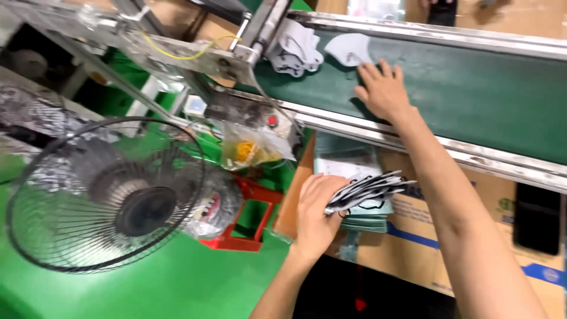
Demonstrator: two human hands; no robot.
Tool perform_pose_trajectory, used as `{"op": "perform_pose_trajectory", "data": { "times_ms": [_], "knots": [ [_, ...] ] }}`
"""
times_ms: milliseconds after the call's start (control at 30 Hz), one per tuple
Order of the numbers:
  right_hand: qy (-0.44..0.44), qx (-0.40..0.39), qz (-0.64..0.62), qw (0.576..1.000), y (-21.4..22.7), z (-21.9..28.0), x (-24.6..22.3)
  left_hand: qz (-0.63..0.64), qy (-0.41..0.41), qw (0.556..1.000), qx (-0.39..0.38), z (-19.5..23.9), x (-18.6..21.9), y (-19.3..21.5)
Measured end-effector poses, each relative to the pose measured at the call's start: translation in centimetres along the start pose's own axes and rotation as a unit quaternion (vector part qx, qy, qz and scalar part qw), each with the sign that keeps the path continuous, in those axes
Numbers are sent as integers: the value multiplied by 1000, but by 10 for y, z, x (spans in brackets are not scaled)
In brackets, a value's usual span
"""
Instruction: Packing individual stacks of 5D face masks into plastic retail bags at a manufacturing facility.
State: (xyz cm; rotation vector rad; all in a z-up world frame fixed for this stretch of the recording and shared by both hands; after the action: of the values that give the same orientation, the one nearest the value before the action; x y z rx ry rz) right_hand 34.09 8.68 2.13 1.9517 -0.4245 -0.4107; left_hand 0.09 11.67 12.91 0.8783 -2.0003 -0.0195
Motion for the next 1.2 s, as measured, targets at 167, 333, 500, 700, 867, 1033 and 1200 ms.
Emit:
{"op": "perform_pose_trajectory", "data": {
  "times_ms": [167,333,500,700,867,1033,1200],
  "knots": [
    [-3,63,-174,983,110,60,-32,-85,-71,994,24,-31,32,12],
    [-139,-41,-504,852,214,203,-60,18,-58,997,-54,-14,11,-51],
    [-160,130,-465,861,233,304,-70,203,49,965,-161,46,-13,-149],
    [-372,18,-306,876,116,391,-65,114,48,958,-259,91,-37,-211],
    [-353,109,-436,820,91,394,-81,45,43,950,-305,111,-40,-217],
    [-344,153,-470,798,100,385,-81,97,49,953,-281,88,-33,-206],
    [-278,134,-453,836,96,391,-82,47,154,941,-299,131,-80,-242]
  ]
}}
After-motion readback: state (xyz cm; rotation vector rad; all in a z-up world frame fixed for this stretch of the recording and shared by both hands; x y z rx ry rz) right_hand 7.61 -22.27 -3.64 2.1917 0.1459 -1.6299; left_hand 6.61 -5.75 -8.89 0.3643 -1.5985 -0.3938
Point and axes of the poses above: each hand's wrist, its own z-axis away from the middle knuckle, its own y-axis out of the back of the hand, x = y × z, the point moved 4 cm from there along -z, towards the middle knuckle, and after that the axes turned 3 degrees about z, right-handed, at the moved point
